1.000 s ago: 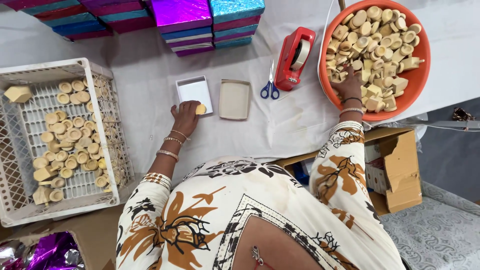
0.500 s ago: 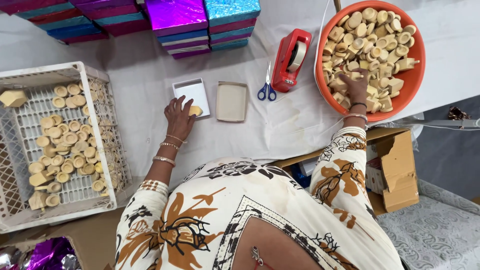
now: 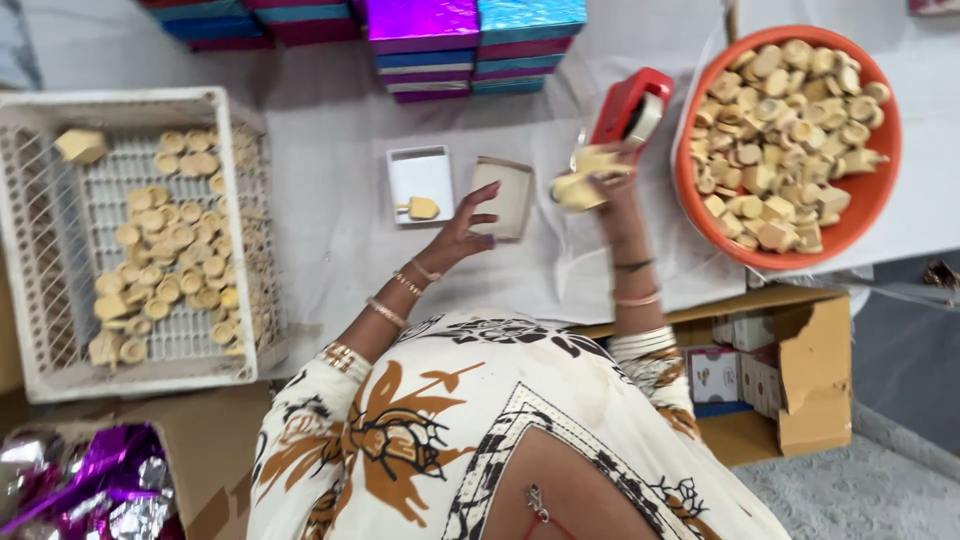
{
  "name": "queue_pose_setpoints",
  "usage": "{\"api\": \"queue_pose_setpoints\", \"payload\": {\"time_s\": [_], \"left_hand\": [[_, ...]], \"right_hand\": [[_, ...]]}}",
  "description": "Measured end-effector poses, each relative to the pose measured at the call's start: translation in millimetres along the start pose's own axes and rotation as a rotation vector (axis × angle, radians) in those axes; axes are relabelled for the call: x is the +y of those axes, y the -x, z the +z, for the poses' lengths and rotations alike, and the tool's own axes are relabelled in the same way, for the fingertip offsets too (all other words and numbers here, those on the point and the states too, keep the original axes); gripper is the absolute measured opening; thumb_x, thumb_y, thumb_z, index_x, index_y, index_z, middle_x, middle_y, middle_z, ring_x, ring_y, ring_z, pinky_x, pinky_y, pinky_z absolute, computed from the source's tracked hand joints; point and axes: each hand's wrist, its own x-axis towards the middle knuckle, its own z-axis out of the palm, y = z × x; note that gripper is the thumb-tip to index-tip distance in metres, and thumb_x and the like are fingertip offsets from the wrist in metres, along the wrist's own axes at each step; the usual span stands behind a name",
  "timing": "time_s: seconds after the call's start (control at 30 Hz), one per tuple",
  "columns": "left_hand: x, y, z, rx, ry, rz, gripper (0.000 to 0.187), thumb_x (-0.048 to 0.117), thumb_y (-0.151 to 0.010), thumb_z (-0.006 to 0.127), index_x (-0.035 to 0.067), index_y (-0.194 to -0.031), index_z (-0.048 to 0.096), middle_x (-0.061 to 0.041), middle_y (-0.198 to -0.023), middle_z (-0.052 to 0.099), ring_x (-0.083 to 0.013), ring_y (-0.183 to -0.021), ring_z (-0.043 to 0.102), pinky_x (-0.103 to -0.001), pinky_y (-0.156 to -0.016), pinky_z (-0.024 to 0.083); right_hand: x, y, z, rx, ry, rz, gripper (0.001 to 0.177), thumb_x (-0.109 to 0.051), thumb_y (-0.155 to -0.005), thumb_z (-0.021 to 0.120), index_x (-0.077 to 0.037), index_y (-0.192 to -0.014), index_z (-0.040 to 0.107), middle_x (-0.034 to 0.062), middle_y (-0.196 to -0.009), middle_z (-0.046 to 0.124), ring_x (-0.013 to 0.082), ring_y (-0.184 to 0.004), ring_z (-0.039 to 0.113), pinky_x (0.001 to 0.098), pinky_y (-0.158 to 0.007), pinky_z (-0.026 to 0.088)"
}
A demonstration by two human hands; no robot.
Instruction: The person places small wooden pieces into a white box, closes it, and then wraps the box in blue metallic foil. They use a tape dispenser to secure the foil around the box, folding the edges neatly to complete the wrapping.
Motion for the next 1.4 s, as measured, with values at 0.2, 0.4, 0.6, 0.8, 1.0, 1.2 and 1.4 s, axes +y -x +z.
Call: {"api": "queue_pose_setpoints", "payload": {"time_s": [0.2, 0.4, 0.6, 0.8, 1.0, 1.2, 1.4], "left_hand": [[11, 32, -30, 0.264, 0.488, -0.015, 0.103, 0.034, -0.081, 0.082, 0.031, -0.162, 0.019, -0.017, -0.151, 0.037, -0.0376, -0.131, 0.055, -0.056, -0.081, 0.063], [-8, 108, -69, 0.309, 0.76, 0.189, 0.099, 0.033, -0.082, 0.083, 0.026, -0.161, 0.023, -0.011, -0.158, 0.038, -0.0367, -0.134, 0.054, -0.058, -0.087, 0.063], [-25, 167, -132, 0.419, 0.951, 0.534, 0.098, 0.042, -0.086, 0.083, 0.027, -0.166, 0.03, -0.015, -0.155, 0.045, -0.0466, -0.132, 0.054, -0.049, -0.084, 0.061], [-6, 242, -234, 0.743, 0.966, 0.76, 0.076, 0.046, -0.094, 0.073, 0.012, -0.157, 0.045, -0.013, -0.147, 0.058, -0.0327, -0.126, 0.061, -0.044, -0.109, 0.057], [9, 292, -312, 0.959, 0.754, 0.552, 0.064, 0.046, -0.101, 0.072, 0.01, -0.151, 0.054, -0.013, -0.144, 0.062, -0.0328, -0.129, 0.063, -0.051, -0.106, 0.06], [-35, 293, -349, 1.157, 0.687, 0.42, 0.042, 0.033, -0.104, 0.077, 0.006, -0.13, 0.059, -0.015, -0.139, 0.063, -0.0355, -0.132, 0.063, -0.059, -0.109, 0.059], [-39, 275, -336, 1.391, 0.543, 0.294, 0.033, 0.016, -0.099, 0.071, 0.01, -0.129, 0.06, -0.01, -0.118, 0.054, -0.0325, -0.115, 0.06, -0.059, -0.096, 0.064]], "right_hand": [[73, 12, 170, -0.246, 0.073, 0.273, 0.04, -0.028, -0.1, 0.061, -0.016, -0.134, 0.044, 0.0069, -0.126, 0.055, 0.0191, -0.116, 0.058, 0.0314, -0.093, 0.054], [92, 0, 243, -0.632, 0.49, 0.025, 0.058, -0.051, -0.112, 0.043, -0.017, -0.159, 0.038, 0.0149, -0.152, 0.05, 0.0284, -0.132, 0.055, 0.0405, -0.112, 0.047], [25, 7, 317, -0.757, 0.824, -0.074, 0.064, -0.046, -0.107, 0.043, -0.02, -0.163, 0.028, 0.0186, -0.15, 0.05, 0.0352, -0.124, 0.055, 0.0456, -0.111, 0.045], [39, -4, 255, -0.668, 0.783, -0.187, 0.053, -0.038, -0.112, 0.047, -0.019, -0.16, 0.037, 0.0178, -0.154, 0.049, 0.0361, -0.14, 0.046, 0.0482, -0.12, 0.038], [88, -31, -36, 0.159, 0.487, -0.157, 0.03, -0.015, -0.109, 0.04, -0.006, -0.132, 0.057, 0.0048, -0.131, 0.061, 0.0143, -0.106, 0.051, 0.0273, -0.095, 0.042], [-25, 1, -226, 0.848, 1.178, -0.424, 0.01, -0.005, -0.104, 0.069, -0.007, -0.113, 0.069, 0.011, -0.107, 0.065, 0.0246, -0.096, 0.062, 0.0358, -0.086, 0.051], [-43, 49, -347, 1.163, 1.363, 0.214, 0.07, -0.038, -0.083, 0.092, -0.016, -0.135, 0.052, 0.0212, -0.137, 0.041, 0.0479, -0.126, 0.042, 0.0604, -0.103, 0.035]]}}
